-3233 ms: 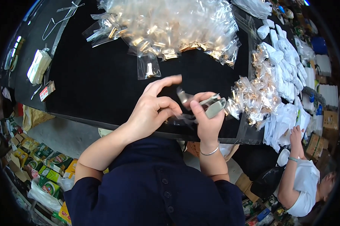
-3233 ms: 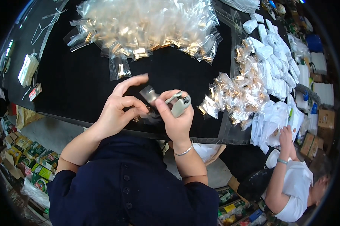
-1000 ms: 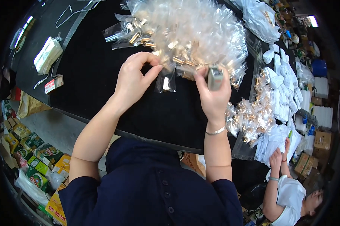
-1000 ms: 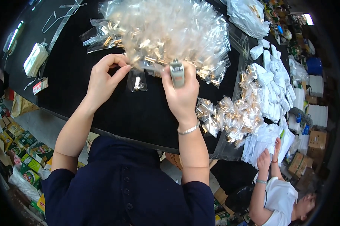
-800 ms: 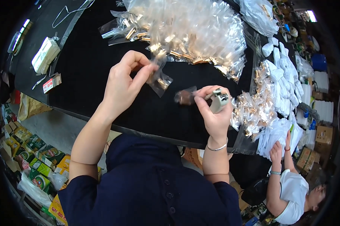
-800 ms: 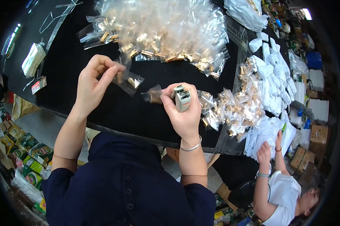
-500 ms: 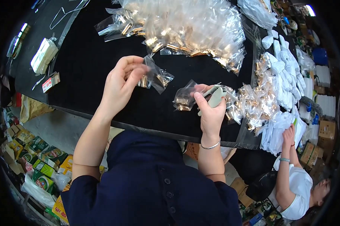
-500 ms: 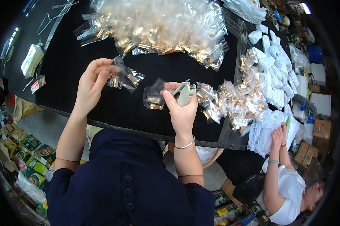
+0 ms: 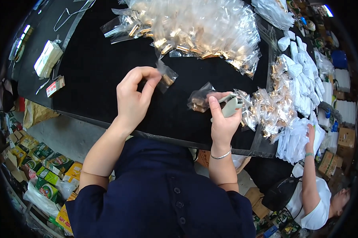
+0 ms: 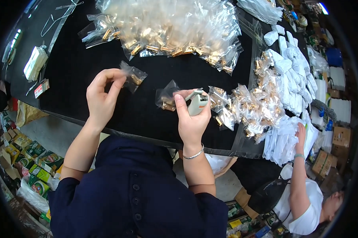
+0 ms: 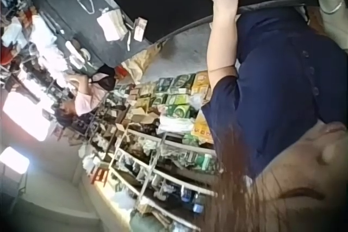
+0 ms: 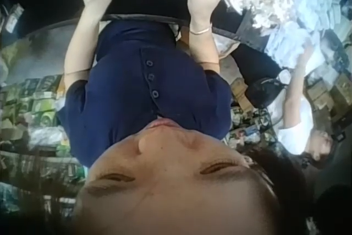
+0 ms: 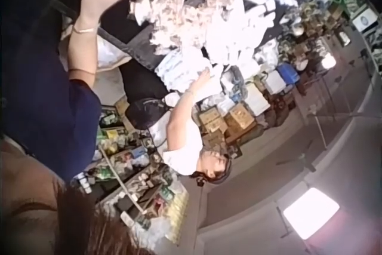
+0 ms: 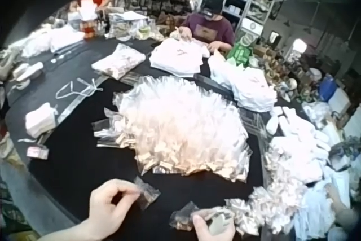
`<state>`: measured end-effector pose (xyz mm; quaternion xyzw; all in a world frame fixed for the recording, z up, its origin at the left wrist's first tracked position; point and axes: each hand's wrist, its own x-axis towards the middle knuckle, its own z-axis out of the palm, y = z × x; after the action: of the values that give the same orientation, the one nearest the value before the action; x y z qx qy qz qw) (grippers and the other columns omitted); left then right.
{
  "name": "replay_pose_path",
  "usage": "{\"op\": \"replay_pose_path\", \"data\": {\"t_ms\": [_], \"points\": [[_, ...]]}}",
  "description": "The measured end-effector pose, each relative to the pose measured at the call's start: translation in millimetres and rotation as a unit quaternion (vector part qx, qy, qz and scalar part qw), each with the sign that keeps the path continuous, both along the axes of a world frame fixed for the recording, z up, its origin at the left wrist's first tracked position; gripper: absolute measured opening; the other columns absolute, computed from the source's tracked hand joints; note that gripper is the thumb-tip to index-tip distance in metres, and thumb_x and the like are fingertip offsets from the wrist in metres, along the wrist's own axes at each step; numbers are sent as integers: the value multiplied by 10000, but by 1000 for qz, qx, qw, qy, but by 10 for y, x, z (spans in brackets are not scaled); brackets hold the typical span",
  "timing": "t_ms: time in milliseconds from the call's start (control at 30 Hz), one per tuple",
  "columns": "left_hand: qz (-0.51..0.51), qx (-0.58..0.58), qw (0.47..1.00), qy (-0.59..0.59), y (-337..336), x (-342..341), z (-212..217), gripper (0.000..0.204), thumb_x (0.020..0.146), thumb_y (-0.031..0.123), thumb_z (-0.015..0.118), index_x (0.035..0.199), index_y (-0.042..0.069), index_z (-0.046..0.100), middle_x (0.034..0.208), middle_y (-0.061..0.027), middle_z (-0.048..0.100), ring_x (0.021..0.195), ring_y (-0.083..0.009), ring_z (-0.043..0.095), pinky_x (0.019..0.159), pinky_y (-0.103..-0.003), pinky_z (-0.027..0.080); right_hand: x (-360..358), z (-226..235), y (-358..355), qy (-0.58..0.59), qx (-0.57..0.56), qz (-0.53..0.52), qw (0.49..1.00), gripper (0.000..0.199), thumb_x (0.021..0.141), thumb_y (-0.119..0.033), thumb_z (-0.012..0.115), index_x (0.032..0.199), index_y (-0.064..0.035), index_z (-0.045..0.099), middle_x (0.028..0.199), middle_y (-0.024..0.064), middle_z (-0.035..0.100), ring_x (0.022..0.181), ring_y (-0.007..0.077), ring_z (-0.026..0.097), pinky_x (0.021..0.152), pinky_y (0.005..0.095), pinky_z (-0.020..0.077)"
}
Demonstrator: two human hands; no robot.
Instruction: Packaging small metal hardware items into plastic bags and sealing them with a handheld heat sealer.
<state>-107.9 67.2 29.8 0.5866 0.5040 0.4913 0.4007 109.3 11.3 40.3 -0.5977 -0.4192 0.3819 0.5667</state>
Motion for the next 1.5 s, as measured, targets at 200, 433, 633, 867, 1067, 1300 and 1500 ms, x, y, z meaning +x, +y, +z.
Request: {"op": "replay_pose_path", "data": {"t_ms": [200, 433, 633, 867, 1067, 1300, 1500], "points": [[-14, 155, 987, 34, 31, 148, 31, 60, 903, -16, 660, 945, 4, 697, 938, -85, 725, 887, -209, 709, 803, -296, 550, 33, -10, 65, -143, 128, -6, 981, 213, 909, 18, 669, 1064, -17, 526, 953, 90, 683, 819, 117, 650, 725, 249, 532], [-7, -7, 1000, -10, -3, 228, -83, 115, 946, -11, 634, 1053, -34, 667, 997, -67, 712, 927, -132, 670, 877, -271, 527, 40, 62, 82, -47, 65, -14, 997, 178, 913, 51, 642, 1027, -10, 520, 943, 116, 680, 885, 170, 674, 825, 288, 545], [-9, -72, 997, 10, 35, 252, -90, 145, 944, 7, 644, 1083, -33, 654, 967, -52, 703, 899, -109, 656, 835, -234, 519, 72, 92, 141, -65, 66, 2, 996, 171, 914, 51, 639, 1021, -13, 522, 946, 119, 681, 876, 173, 679, 829, 296, 549], [-238, -96, 965, -56, 66, 228, 271, 48, 892, -26, 673, 931, -8, 695, 958, -67, 707, 896, -120, 664, 821, -238, 518, 130, 111, 285, -72, 93, -61, 991, 162, 918, 51, 635, 1015, -12, 522, 943, 120, 682, 868, 163, 673, 818, 285, 539], [-174, 144, 974, 29, 120, 526, 143, 79, 839, -35, 692, 894, 18, 714, 890, -89, 707, 819, -209, 690, 777, -289, 542, 30, 89, 262, -62, 97, 19, 993, 196, 918, 19, 661, 1063, -7, 532, 966, 91, 687, 857, 125, 665, 769, 255, 542], [-101, -70, 992, -34, 68, 548, 56, 82, 839, -37, 691, 898, 18, 707, 867, -90, 704, 834, -222, 700, 744, -295, 552, 216, 151, 836, -142, 103, 18, 984, 188, 882, 7, 704, 1021, -5, 577, 995, 91, 685, 895, 122, 644, 835, 274, 519], [-165, -243, 946, -139, 84, 438, 133, 67, 889, -28, 669, 906, 17, 716, 1000, -91, 699, 899, -141, 666, 813, -265, 526, 416, 122, 1278, -104, 13, -34, 994, 243, 839, -53, 771, 987, -28, 580, 955, 32, 671, 805, 105, 629, 789, 262, 513]]}}
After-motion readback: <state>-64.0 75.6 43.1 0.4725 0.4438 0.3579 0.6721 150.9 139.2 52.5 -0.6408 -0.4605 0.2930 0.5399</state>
